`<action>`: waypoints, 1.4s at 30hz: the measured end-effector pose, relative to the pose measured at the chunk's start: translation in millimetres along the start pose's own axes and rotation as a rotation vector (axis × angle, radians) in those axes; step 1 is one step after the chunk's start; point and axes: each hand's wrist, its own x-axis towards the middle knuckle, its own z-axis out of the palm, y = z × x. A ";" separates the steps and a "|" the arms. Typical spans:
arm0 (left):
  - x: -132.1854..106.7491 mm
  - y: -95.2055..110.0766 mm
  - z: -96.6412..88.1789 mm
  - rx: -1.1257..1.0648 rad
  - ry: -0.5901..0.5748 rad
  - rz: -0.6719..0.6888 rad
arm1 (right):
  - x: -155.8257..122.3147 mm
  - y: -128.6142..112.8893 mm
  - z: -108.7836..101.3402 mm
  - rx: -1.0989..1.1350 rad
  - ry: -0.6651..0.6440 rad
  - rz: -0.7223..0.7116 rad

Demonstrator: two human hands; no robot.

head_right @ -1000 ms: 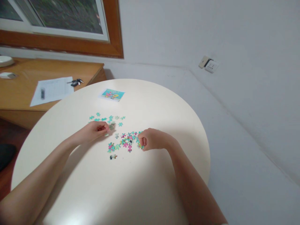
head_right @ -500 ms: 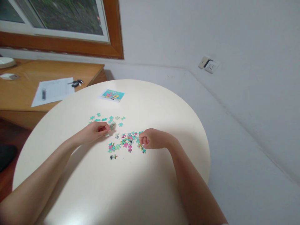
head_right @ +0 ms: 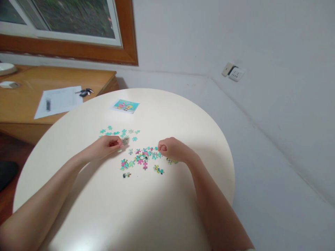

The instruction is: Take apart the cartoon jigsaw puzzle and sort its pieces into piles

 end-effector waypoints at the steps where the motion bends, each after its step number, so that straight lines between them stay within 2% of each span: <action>1: 0.0 -0.3 0.1 -0.006 0.001 0.001 | 0.7 1.0 0.1 -0.028 0.041 0.021; 3: -0.1 -0.2 0.1 -0.018 0.004 -0.002 | 1.7 3.5 0.8 -0.041 0.062 0.033; 9: -1.6 4.5 -1.7 -0.026 0.009 -0.018 | 5.4 7.0 7.5 0.042 -0.017 -0.054; 16: -1.5 3.6 -1.9 -0.037 0.016 -0.012 | 10.5 2.4 17.0 0.033 0.003 -0.110; 21: -1.5 4.2 -2.4 -0.027 0.019 -0.021 | 7.9 1.4 13.5 0.178 -0.033 -0.058; 23: -1.5 5.2 -2.8 -0.022 0.018 -0.021 | 8.1 2.9 11.8 0.225 -0.009 -0.043; 30: -1.4 4.4 -2.9 0.005 0.013 -0.030 | 14.7 12.5 14.0 0.221 0.202 0.060; 37: -0.6 0.8 -2.3 -0.020 0.036 -0.019 | 15.4 13.7 15.3 0.064 0.225 0.129; 42: 0.0 2.3 -3.3 -0.005 0.061 0.006 | 12.8 6.4 14.5 0.041 0.199 0.034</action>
